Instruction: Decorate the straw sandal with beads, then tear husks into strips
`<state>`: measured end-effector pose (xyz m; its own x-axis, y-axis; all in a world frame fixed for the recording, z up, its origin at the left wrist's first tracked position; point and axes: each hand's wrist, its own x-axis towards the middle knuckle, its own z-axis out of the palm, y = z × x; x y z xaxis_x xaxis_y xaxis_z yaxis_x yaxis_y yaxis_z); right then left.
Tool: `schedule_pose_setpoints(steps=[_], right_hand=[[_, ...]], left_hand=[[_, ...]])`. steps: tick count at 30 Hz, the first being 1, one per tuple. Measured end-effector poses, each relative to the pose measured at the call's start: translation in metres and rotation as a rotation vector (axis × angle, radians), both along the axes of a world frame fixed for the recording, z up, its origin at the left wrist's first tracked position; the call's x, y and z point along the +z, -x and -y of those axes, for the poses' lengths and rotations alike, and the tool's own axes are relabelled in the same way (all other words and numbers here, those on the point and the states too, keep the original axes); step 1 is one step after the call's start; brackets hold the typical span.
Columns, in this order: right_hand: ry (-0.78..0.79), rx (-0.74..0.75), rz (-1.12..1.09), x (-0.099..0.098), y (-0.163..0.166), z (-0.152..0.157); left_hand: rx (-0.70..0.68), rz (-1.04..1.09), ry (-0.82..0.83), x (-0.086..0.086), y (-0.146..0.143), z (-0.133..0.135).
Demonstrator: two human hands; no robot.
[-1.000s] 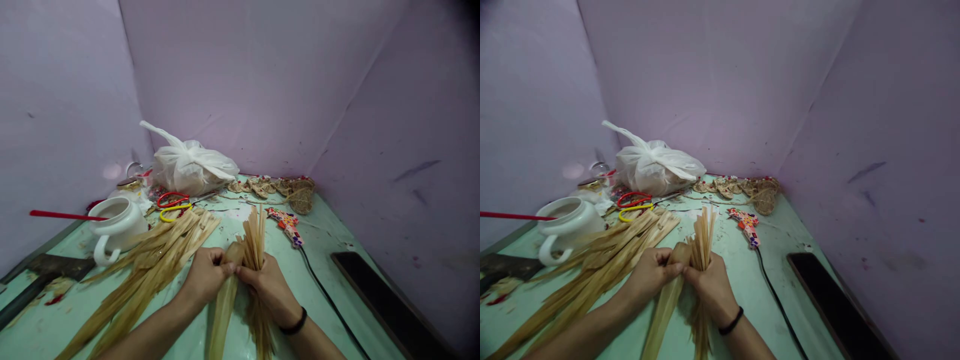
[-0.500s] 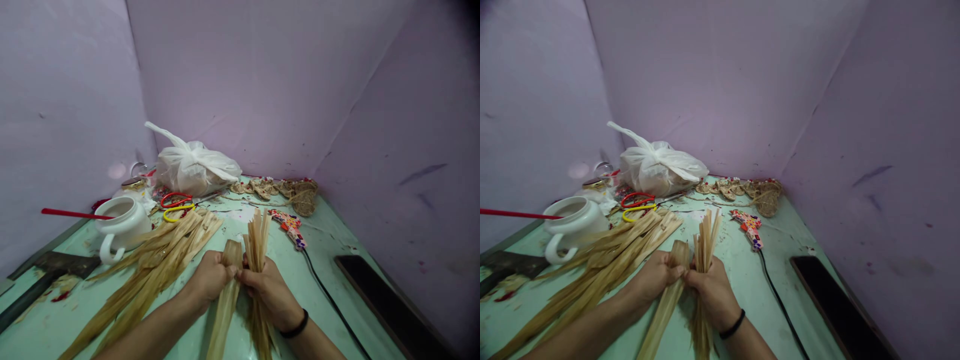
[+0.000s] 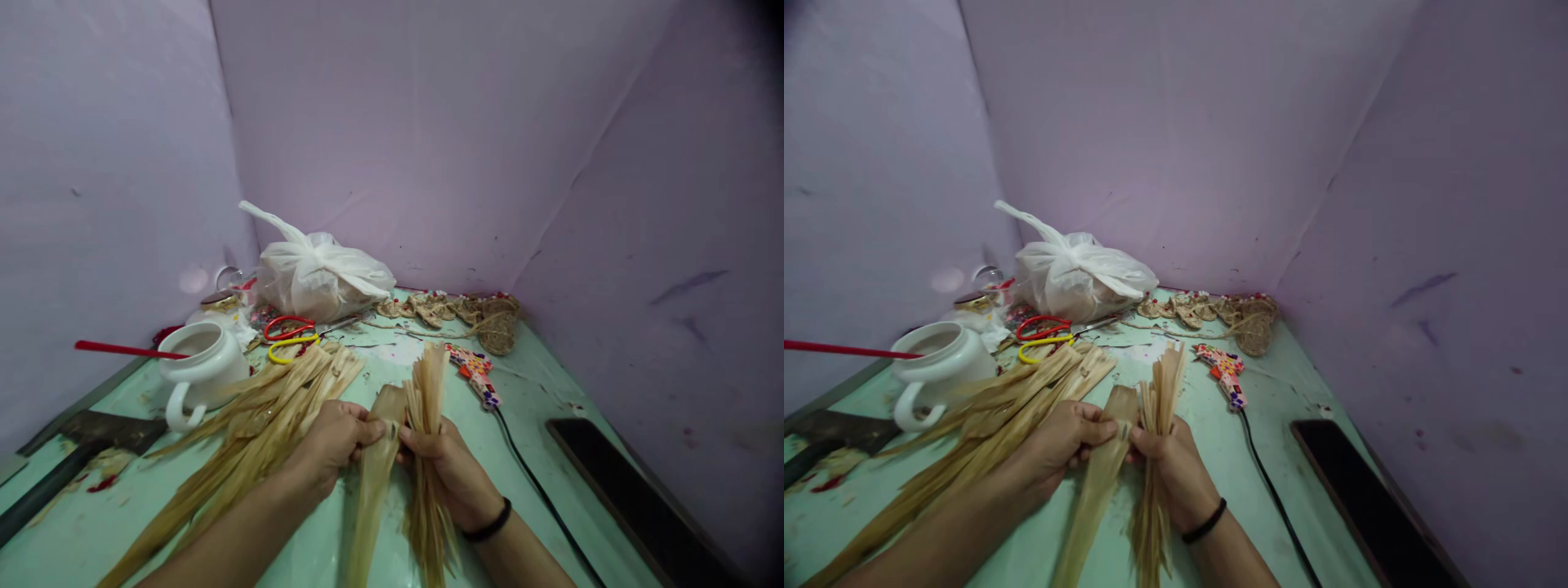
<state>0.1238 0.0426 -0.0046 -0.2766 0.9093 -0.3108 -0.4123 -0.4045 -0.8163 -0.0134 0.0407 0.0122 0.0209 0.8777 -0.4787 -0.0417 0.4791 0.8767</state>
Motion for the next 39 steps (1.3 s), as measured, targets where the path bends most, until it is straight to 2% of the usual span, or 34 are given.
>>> schedule_pose_setpoints(steps=[8, 14, 17, 19, 22, 28, 30, 32, 36, 39], right_hand=[[0.182, -0.069, -0.229, 0.013, -0.024, -0.014], [0.077, -0.021, -0.502, 0.039, -0.073, -0.022], [0.003, -0.053, -0.633, 0.049, -0.092, -0.02], [-0.072, -0.107, -0.62, 0.054, -0.098, -0.017], [-0.151, -0.172, -0.453, 0.061, -0.103, -0.012], [-0.213, -0.344, -0.324, 0.077, -0.121, -0.006], [-0.161, -0.306, -0.337, 0.074, -0.114, -0.008], [-0.062, -0.21, -0.339, 0.063, -0.093, -0.009], [0.106, -0.052, -0.053, 0.03, -0.031, -0.004], [0.118, 0.025, 0.091, 0.014, -0.001, 0.004]], left_hand=[[0.059, 0.022, -0.001, -0.003, 0.015, -0.012], [0.12, 0.034, -0.051, 0.0, 0.026, -0.017], [0.141, 0.045, -0.087, 0.005, 0.03, -0.019], [0.132, 0.053, -0.095, 0.008, 0.032, -0.02], [0.088, 0.047, -0.079, 0.011, 0.035, -0.019], [0.051, 0.014, -0.072, 0.015, 0.038, -0.017], [0.021, 0.018, -0.081, 0.016, 0.034, -0.015], [-0.015, 0.017, -0.093, 0.016, 0.027, -0.011], [-0.128, -0.006, -0.146, 0.011, 0.012, -0.002], [-0.245, -0.043, -0.154, 0.006, 0.006, 0.003]])
